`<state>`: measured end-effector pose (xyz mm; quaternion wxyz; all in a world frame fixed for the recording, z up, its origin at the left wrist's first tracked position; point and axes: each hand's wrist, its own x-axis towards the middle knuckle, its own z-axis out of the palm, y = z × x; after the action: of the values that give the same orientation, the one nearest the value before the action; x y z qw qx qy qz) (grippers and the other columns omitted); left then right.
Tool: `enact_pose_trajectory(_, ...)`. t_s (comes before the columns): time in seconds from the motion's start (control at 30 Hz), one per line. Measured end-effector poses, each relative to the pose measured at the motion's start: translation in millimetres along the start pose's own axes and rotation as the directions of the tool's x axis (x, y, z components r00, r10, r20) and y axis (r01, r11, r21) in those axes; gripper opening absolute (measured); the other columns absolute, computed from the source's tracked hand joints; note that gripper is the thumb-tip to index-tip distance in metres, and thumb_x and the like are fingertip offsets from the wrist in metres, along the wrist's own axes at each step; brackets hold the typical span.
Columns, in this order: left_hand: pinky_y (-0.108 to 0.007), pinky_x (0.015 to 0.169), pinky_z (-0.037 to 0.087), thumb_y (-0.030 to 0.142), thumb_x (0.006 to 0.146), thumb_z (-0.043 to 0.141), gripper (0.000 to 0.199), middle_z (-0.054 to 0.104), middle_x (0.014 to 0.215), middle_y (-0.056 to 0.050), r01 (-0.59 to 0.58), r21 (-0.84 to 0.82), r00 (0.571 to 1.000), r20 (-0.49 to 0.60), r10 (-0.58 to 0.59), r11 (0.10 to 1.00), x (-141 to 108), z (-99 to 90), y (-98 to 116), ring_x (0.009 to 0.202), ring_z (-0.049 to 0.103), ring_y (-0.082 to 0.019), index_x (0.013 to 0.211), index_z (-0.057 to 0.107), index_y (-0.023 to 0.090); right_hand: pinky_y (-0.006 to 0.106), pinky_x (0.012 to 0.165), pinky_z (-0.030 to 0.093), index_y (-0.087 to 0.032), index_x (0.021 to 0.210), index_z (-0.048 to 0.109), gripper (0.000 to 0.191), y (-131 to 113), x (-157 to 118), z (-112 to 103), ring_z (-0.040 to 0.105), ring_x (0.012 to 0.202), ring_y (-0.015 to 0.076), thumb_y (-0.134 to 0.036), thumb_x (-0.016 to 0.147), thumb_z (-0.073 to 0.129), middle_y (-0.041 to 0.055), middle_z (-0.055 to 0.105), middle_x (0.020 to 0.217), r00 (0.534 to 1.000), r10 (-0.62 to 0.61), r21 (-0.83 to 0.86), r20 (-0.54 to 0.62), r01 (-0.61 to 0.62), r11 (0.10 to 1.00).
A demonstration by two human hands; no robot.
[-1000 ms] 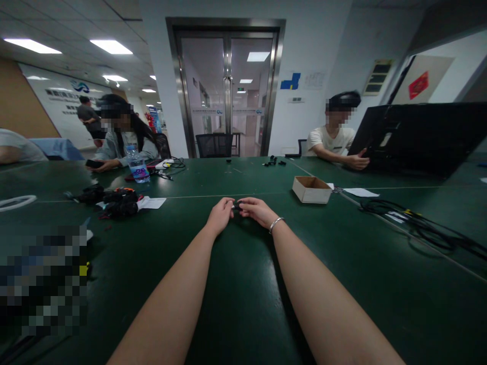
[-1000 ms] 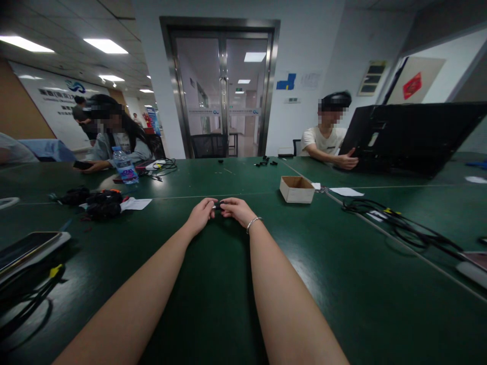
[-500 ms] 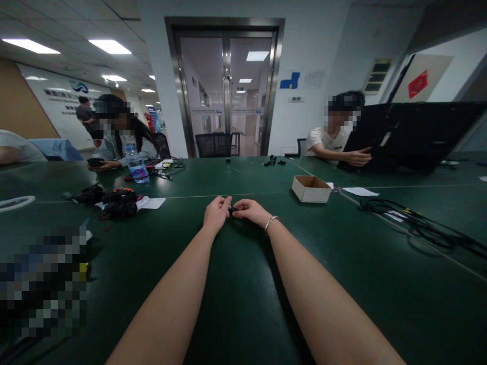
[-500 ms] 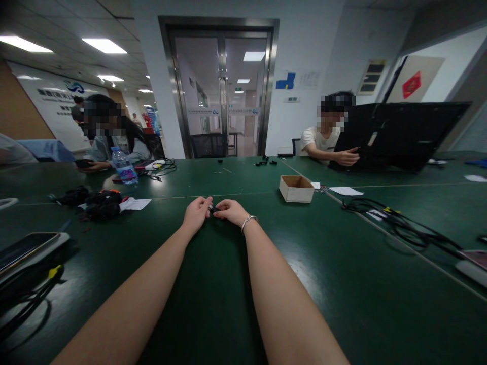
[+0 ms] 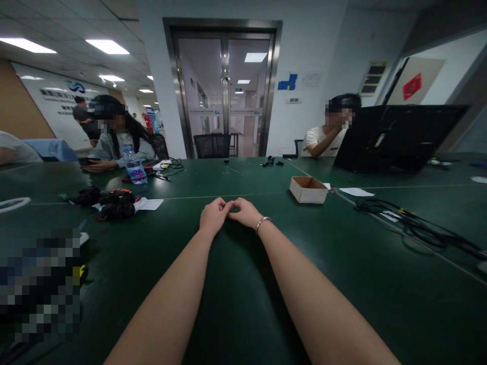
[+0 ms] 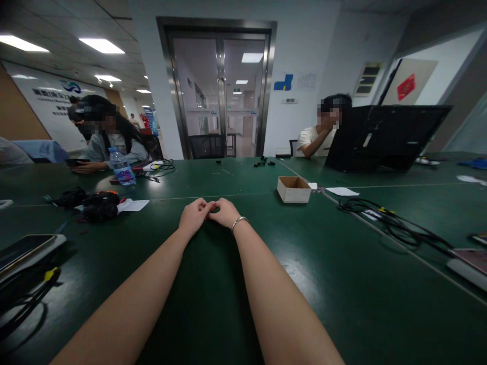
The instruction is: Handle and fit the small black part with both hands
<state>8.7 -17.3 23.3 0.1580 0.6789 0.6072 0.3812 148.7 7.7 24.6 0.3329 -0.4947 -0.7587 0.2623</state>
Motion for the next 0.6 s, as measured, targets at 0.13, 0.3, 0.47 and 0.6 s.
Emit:
enact_pose_trajectory(0.13,-0.026,0.057,0.033,0.056,0.086,0.043,0.037,0.065,0.075,-0.002,0.016,0.109,0.999,0.043,-0.020,0.994,-3.9,-0.9,11.1,0.068,0.057,-0.017,0.078,0.056,0.021,0.020,0.047,0.044,-0.013,0.083,0.062,0.008,-7.2,-7.8,8.0,0.052,0.046,0.0098,-0.007,0.078,0.060,-0.0024,0.055,0.056,0.970,0.195,0.351,0.147,-0.235,0.906)
enact_pose_trajectory(0.3,-0.027,0.064,0.040,0.054,0.089,0.035,0.042,0.067,0.091,-0.008,-0.045,0.243,0.954,0.298,-0.031,0.969,-2.0,-20.3,42.4,0.079,0.061,-0.021,0.098,0.057,0.020,0.018,0.048,0.051,-0.012,0.086,0.059,0.013,-7.0,-22.0,4.4,0.060,0.049,0.0104,-0.010,0.077,0.067,0.0007,0.061,0.062,0.961,0.184,0.636,0.206,-0.274,0.721)
enact_pose_trajectory(0.47,-0.031,0.076,0.044,0.053,0.085,0.043,0.045,0.067,0.102,-0.007,-0.280,0.431,0.865,0.500,0.031,0.858,-40.9,-98.8,65.5,0.088,0.062,-0.024,0.117,0.057,0.025,0.020,0.052,0.056,-0.015,0.097,0.055,0.034,9.9,-75.7,-49.2,0.066,0.058,0.0121,-0.015,0.070,0.076,0.0060,0.066,0.085,0.938,0.221,0.581,0.265,-0.339,0.740)
enact_pose_trajectory(0.6,-0.039,0.084,0.045,0.055,0.080,0.046,0.041,0.067,0.104,-0.005,-0.277,0.509,0.892,0.451,0.021,0.815,-121.5,-181.1,24.0,0.094,0.062,-0.027,0.110,0.063,0.033,0.025,0.054,0.057,-0.018,0.099,0.052,0.044,30.6,-150.7,-112.3,0.065,0.061,0.0149,-0.035,0.068,0.078,0.0101,0.067,0.094,0.930,0.332,0.477,0.159,-0.367,0.799)
